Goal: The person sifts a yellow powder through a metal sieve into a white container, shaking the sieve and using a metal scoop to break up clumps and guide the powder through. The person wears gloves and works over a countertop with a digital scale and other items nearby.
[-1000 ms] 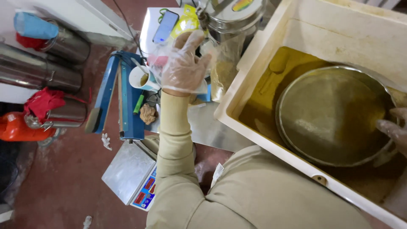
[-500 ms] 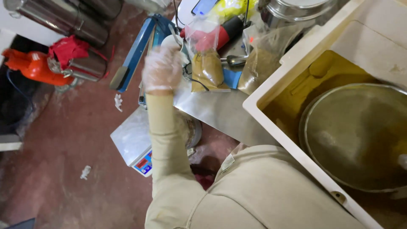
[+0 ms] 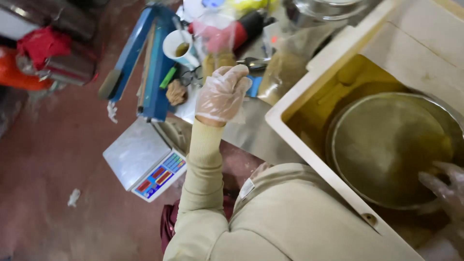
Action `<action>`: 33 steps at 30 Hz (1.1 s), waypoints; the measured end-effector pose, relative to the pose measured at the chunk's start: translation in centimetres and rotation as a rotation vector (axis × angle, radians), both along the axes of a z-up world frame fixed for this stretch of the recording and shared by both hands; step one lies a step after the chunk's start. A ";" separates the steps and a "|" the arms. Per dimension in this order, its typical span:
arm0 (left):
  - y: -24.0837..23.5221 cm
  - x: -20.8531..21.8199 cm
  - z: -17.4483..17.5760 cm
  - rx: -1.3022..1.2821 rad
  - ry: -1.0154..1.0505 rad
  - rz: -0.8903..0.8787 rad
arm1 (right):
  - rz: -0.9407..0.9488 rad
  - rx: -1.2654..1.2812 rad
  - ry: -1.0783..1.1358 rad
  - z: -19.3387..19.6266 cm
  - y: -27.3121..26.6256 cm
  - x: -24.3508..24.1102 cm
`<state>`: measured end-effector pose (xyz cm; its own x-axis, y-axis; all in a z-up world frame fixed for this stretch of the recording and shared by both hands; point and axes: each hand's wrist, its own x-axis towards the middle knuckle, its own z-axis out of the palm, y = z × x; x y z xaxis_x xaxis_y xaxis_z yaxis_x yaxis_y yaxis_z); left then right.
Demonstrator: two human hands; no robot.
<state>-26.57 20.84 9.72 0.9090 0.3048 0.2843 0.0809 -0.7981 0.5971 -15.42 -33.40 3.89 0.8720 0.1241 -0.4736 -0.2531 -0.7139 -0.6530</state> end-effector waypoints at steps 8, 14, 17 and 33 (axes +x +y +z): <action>-3.8 3.4 2.4 0.149 -0.115 -0.093 | 0.583 -0.835 -0.028 -8.2 -8.4 3.7; -5.3 4.2 -2.2 0.189 -0.105 -0.197 | 0.015 0.112 -0.037 -18.1 -17.8 2.9; -6.1 3.9 -3.3 -0.068 0.018 -0.280 | 0.074 0.019 -0.052 -14.3 -16.1 2.5; -18.7 15.7 2.8 0.919 0.282 -0.888 | 1.386 -1.123 -0.310 -11.2 -14.5 6.8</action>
<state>-10.85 2.19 12.53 0.7604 -0.6281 -0.1653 -0.6486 -0.7478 -0.1419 -8.64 -47.87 -7.28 0.4891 0.5292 -0.6934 0.8689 -0.3653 0.3341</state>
